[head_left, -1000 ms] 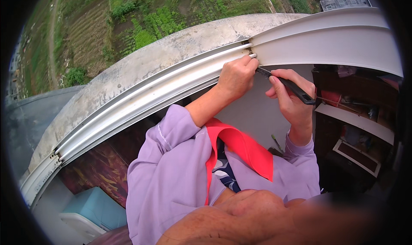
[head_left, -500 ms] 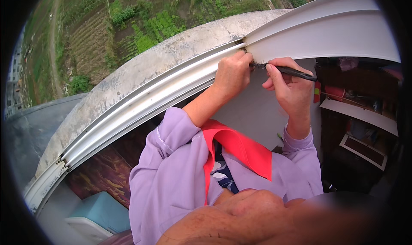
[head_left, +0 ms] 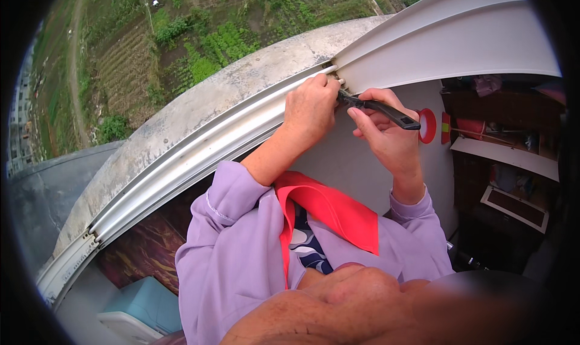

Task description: The person cleans the window frame using a small brush and a cloth. They scrub the tracks and edges of the frame, then wipe the area with the cloth.

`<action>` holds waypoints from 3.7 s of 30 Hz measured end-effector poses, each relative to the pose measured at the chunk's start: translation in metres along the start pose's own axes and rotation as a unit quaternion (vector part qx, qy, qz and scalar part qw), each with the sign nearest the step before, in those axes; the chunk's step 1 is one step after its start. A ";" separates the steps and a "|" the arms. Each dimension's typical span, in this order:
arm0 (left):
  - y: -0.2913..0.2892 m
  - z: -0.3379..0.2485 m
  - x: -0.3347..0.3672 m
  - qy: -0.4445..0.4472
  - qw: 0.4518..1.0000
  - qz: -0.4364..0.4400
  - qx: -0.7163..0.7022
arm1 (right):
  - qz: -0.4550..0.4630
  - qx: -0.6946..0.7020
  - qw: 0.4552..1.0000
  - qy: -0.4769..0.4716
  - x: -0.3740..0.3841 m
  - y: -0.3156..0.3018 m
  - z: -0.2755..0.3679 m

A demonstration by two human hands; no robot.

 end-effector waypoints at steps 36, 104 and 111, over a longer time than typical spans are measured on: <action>0.004 0.002 0.008 0.134 0.976 0.000 -0.172 | 0.026 -0.001 0.998 -0.056 0.008 -0.013 0.007; -0.196 0.051 -0.222 -0.264 0.871 -0.068 -0.408 | 0.557 0.418 0.707 -0.125 -0.062 0.207 -0.001; -0.188 0.067 -0.237 -0.247 0.944 0.172 -0.133 | 0.468 0.399 0.770 -0.167 -0.054 0.177 -0.004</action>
Point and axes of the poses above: each hand's wrist, its own x-axis towards the middle knuckle, its own y-axis out of the palm, z = x × y, the point moved 4 cm from there along x, towards the middle knuckle, and after that the axes turned 5 degrees about x, right-handed, at the moved point
